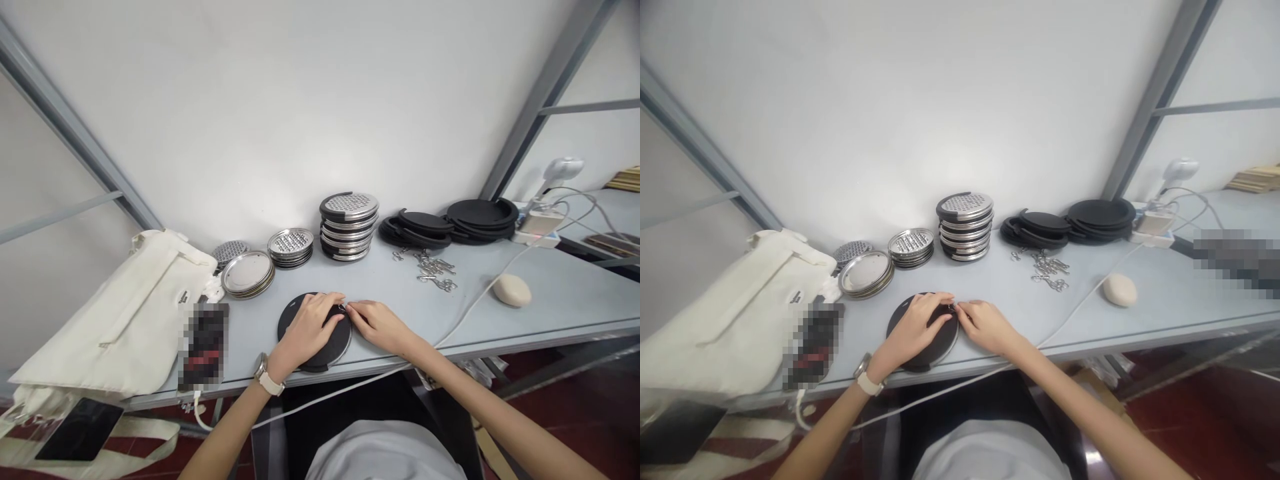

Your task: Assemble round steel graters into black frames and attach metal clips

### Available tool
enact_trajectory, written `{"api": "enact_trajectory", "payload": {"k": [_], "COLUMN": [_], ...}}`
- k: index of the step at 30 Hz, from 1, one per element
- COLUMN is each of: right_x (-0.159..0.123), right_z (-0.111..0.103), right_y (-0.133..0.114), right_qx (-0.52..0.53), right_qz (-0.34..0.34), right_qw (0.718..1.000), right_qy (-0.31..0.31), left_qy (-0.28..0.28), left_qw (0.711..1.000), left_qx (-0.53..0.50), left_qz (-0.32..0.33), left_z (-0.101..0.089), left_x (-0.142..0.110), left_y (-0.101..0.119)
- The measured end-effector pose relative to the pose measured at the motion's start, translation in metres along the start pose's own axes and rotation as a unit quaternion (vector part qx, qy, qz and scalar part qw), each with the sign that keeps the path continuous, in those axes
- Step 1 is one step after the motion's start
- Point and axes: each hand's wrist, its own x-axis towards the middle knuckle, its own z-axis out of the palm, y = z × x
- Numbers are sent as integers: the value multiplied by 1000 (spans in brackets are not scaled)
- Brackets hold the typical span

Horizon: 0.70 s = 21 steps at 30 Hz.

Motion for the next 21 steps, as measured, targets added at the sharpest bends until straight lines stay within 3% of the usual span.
{"api": "enact_trajectory", "payload": {"k": [21], "right_x": [-4], "right_z": [-1], "right_y": [0], "right_qx": [9], "right_qz": [-38], "right_qw": [999], "right_qy": [11], "left_qy": [-3], "left_qw": [1000], "left_qx": [16], "left_qz": [7], "left_z": [-1], "left_x": [1], "left_y": [2]}}
